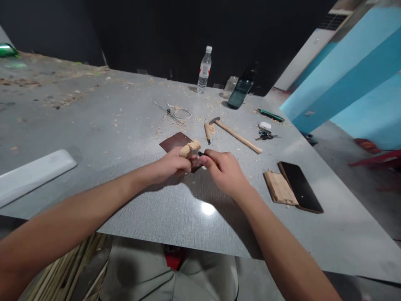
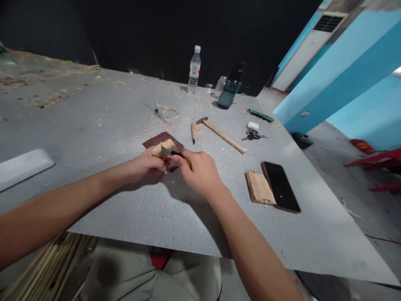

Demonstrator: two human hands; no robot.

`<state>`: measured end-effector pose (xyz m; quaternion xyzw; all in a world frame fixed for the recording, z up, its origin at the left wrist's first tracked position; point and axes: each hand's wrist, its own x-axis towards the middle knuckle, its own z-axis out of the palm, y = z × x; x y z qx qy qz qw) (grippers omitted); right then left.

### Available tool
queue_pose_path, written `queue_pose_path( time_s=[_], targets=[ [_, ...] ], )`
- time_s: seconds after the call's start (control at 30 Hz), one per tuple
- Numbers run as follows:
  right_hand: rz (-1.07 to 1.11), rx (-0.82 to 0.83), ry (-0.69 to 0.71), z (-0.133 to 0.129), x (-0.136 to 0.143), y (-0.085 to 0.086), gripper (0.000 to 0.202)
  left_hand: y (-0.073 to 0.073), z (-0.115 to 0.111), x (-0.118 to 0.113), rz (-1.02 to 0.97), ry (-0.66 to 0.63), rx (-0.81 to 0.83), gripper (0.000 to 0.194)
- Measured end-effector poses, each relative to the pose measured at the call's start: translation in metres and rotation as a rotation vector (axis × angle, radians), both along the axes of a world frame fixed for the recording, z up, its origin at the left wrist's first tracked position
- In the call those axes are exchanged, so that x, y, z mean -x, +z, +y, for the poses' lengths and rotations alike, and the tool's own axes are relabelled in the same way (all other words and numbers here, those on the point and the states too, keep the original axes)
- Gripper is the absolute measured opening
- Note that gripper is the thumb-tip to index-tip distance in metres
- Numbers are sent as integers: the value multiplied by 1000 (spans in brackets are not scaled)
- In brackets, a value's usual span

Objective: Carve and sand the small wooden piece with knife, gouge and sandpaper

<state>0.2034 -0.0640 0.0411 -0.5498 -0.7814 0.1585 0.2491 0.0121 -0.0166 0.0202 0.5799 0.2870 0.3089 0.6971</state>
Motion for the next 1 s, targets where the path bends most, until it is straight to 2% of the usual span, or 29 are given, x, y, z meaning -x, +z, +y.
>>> queue_pose_path(
  time_s=[0.1,0.23,0.3,0.4,0.47,0.57,0.7,0.87,1.0],
  targets=[
    [-96,-47,-100,3,-8,-1,51,6,0,3,-19,-15,155,28],
    [14,-168,-258,6,-20,0,50,19,5,16,-58,-52,204,29],
    [98,-204,-261,5,-19,1,53,23,8,20,-62,-5,178,28],
    [190,-144,-144,-1,-5,0,57,21,10,21,-47,40,133,30],
    [239,-70,-37,-7,9,-1,58,19,11,19,-15,40,61,28],
    [279,9,73,-14,23,-3,58,17,12,16,38,0,-138,22],
    [295,74,104,-17,28,-4,60,15,14,14,119,-84,-397,20],
    [303,126,131,-19,28,-1,62,6,15,18,239,-52,-533,23],
    [259,130,141,-17,25,0,62,5,14,20,296,-35,-612,25]
  ],
)
